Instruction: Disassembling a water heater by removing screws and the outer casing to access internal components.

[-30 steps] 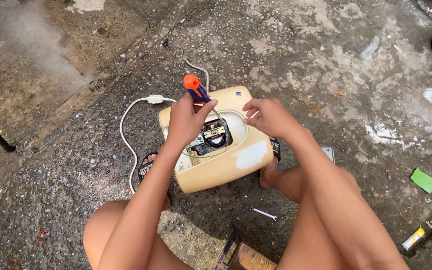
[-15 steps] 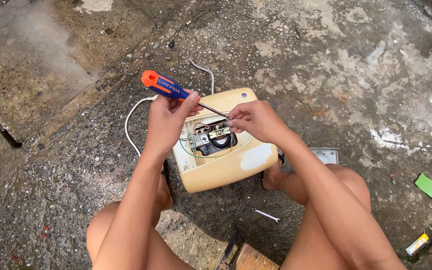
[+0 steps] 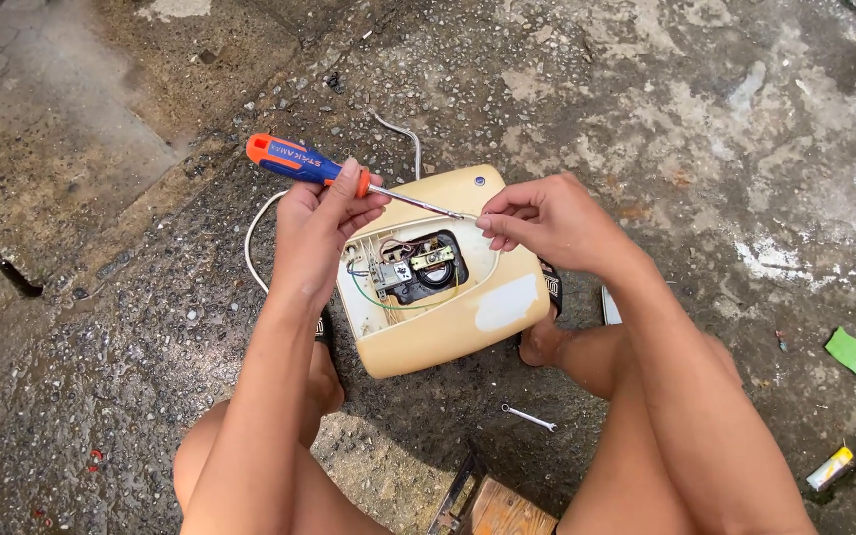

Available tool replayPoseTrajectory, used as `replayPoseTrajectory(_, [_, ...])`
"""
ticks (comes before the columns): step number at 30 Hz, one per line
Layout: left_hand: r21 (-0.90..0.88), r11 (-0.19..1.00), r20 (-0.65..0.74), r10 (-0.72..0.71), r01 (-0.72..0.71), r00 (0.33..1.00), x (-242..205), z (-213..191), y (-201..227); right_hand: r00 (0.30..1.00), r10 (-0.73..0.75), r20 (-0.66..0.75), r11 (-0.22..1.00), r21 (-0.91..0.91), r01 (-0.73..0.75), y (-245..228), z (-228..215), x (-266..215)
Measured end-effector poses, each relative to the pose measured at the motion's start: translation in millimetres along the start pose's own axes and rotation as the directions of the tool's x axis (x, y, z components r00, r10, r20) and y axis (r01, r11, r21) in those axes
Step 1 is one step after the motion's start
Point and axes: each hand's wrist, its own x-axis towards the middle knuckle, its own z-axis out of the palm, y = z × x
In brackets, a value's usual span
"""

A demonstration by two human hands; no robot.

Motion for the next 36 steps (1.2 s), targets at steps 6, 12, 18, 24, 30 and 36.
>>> replayPoseTrajectory(6, [-0.007, 1.0, -0.02, 0.005, -0.005, 1.0, -6.2, 8.5, 7.6, 0.964, 0.003, -0.267, 0.999, 0.051, 0.011, 60.4, -81.4, -62.4])
replayPoseTrajectory(12, [0.072, 0.997, -0.047, -0.013, 0.016, 0.999, -10.3, 9.3, -0.5, 0.706, 0.444, -0.551, 0.769, 0.639, 0.016, 271.6, -79.4, -148.4])
replayPoseTrajectory(18, [0.185, 0.982, -0.08, -0.024, 0.038, 0.997, -8.9, 17.7, -3.2, 0.433, 0.83, -0.351, 0.512, 0.787, -0.343, 457.8, 14.7, -229.9])
replayPoseTrajectory(24, [0.347, 0.936, -0.116, -0.017, 0.056, 0.993, 12.0, 5.5, -21.4, 0.304, 0.928, -0.214, 0.322, 0.871, -0.371, 519.9, 38.8, -239.4])
replayPoseTrajectory(30, [0.365, 0.927, -0.133, -0.038, 0.085, 0.99, 18.1, 21.8, -28.6, 0.223, 0.953, -0.208, 0.281, 0.881, -0.382, 545.9, 4.7, -194.1])
replayPoseTrajectory(36, [0.364, 0.927, -0.154, -0.036, 0.09, 0.987, 16.2, 21.6, -37.3, 0.26, 0.927, -0.271, 0.339, 0.901, -0.272, 534.7, -31.7, -159.5])
